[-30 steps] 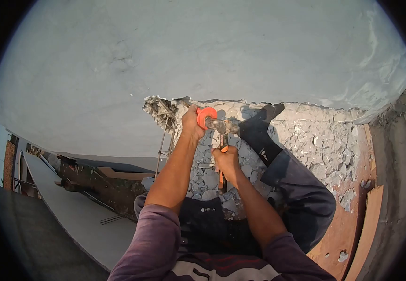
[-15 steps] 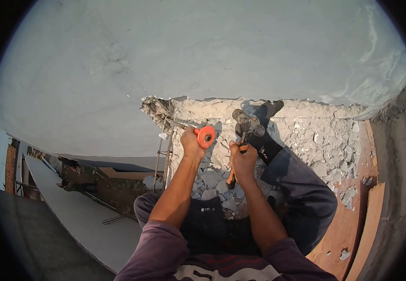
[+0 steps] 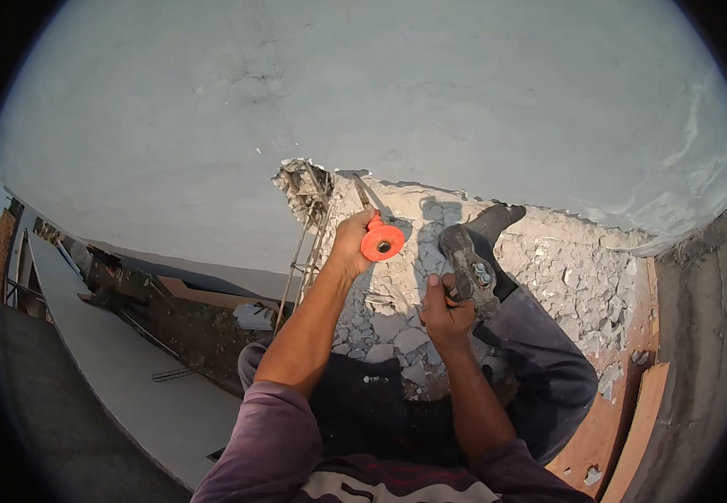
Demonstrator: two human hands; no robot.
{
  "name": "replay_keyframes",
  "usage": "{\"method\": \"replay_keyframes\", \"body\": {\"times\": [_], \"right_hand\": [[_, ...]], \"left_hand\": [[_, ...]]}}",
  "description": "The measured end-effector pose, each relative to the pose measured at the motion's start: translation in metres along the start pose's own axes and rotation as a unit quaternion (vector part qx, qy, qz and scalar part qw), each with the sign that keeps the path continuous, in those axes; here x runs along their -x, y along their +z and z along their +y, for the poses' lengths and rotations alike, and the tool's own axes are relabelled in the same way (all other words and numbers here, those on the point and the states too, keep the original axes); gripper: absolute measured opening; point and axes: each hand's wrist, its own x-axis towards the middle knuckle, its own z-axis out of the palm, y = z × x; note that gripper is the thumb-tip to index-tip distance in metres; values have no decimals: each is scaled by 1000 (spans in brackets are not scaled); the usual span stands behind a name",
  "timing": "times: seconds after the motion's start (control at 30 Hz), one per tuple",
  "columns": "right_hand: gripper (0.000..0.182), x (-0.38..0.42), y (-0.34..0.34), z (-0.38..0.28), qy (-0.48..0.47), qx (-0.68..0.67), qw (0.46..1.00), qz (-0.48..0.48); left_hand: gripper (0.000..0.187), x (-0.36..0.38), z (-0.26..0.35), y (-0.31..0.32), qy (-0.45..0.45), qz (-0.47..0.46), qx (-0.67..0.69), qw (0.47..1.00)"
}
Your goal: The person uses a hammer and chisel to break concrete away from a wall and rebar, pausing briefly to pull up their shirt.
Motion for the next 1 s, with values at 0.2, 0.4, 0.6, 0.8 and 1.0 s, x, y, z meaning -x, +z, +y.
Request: {"method": "replay_keyframes", "body": {"times": [0.2, 0.4, 0.6, 0.8, 1.0], "right_hand": [[23, 5, -5, -28, 68, -97, 992, -44], [23, -4, 22, -10, 261, -108, 952, -117], [31, -8, 31, -7, 175, -341, 922, 56], [30, -25, 23, 15, 346, -145, 911, -174], [31, -2, 2, 27, 373, -172, 894, -178]], "left_hand": [[20, -11, 5, 14, 14, 42, 52, 998], [21, -23, -6, 23, 22, 59, 71, 996], [24, -38, -5, 24, 33, 59, 66, 996], [16, -28, -3, 32, 22, 82, 22, 996], [12, 11, -27, -24, 13, 106, 22, 994]]}}
